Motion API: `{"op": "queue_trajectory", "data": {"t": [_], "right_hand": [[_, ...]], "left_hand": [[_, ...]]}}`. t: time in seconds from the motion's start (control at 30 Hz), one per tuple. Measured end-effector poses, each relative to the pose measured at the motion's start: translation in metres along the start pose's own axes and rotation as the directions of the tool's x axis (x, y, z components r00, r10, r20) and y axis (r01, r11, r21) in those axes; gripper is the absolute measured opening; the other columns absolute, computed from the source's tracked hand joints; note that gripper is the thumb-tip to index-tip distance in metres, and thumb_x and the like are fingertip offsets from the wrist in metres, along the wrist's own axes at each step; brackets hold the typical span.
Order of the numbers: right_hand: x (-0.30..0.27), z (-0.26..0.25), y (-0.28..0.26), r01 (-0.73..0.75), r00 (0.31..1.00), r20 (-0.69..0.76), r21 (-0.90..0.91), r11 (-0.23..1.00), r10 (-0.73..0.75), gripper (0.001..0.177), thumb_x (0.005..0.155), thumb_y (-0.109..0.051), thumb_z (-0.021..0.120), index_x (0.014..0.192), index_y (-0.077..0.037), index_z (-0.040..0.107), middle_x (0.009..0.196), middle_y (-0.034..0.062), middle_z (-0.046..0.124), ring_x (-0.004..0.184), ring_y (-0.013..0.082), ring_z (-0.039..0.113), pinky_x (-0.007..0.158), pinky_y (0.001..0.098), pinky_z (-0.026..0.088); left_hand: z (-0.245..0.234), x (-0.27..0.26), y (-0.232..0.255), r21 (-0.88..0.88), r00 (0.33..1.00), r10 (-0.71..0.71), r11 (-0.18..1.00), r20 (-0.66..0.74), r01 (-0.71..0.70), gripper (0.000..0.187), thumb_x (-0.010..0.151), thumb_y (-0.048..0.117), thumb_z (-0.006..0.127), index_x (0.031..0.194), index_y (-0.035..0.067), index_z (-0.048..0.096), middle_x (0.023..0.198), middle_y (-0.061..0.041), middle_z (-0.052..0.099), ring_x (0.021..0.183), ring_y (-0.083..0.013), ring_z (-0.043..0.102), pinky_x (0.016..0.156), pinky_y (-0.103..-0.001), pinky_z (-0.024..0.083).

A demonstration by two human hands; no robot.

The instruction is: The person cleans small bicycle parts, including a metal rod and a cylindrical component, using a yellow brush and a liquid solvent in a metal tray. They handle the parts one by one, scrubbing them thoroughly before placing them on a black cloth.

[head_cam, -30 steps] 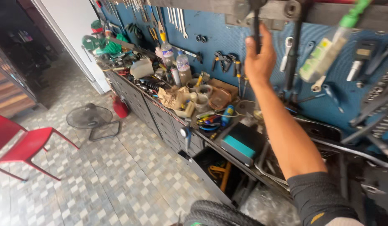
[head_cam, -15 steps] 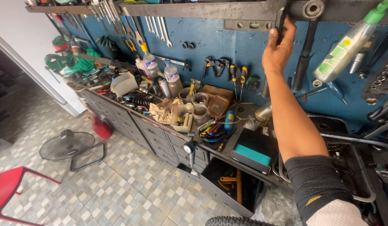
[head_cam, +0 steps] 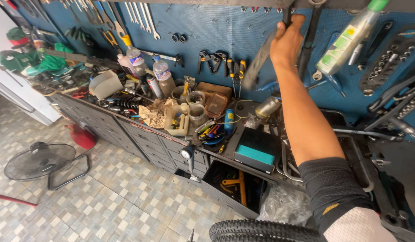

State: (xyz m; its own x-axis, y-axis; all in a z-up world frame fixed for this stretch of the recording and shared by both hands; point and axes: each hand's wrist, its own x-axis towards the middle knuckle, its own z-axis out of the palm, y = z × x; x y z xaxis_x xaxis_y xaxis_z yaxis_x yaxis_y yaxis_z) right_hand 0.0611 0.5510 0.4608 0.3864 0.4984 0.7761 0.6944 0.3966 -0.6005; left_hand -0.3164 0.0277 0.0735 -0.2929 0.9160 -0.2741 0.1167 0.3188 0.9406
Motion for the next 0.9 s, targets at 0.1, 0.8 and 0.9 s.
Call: {"op": "queue_trajectory", "data": {"t": [0.1,0.8,0.9], "right_hand": [[0.007,0.001,0.002,-0.019,1.000,0.021,-0.052,0.998,0.020,0.032,0.106,-0.009,0.065,0.127,-0.005,0.041,0.095,0.0266,0.072,0.093,0.0493,0.069,0.078,0.0556,0.050],[-0.255,-0.227,-0.082,-0.282,0.577,0.806,0.039,0.959,0.137,0.050,0.090,-0.034,0.075,0.131,-0.008,0.061,0.120,0.0122,0.071,0.110,0.0263,0.070,0.092,0.0390,0.055],[-0.320,-0.289,-0.078,-0.585,0.209,0.954,-0.053,0.809,0.213,0.041,0.094,-0.034,0.071,0.126,-0.010,0.066,0.106,0.0059,0.076,0.097,0.0142,0.071,0.085,0.0317,0.057]], "left_hand": [[0.004,0.007,-0.006,-0.006,0.999,0.037,0.999,0.018,-0.037,0.033,0.090,0.027,0.068,0.112,0.002,0.073,0.072,-0.012,0.076,0.067,-0.0151,0.072,0.069,-0.030,0.058],[0.109,-0.049,0.143,-0.440,0.978,0.125,0.897,0.169,-0.039,0.023,0.099,0.011,0.058,0.118,-0.002,0.060,0.095,-0.016,0.077,0.087,-0.0172,0.071,0.082,-0.030,0.056],[0.152,-0.049,0.197,-0.431,0.958,0.124,0.902,0.259,0.000,0.022,0.102,0.012,0.055,0.120,0.000,0.056,0.105,-0.016,0.076,0.099,-0.0171,0.069,0.090,-0.031,0.053]]}}
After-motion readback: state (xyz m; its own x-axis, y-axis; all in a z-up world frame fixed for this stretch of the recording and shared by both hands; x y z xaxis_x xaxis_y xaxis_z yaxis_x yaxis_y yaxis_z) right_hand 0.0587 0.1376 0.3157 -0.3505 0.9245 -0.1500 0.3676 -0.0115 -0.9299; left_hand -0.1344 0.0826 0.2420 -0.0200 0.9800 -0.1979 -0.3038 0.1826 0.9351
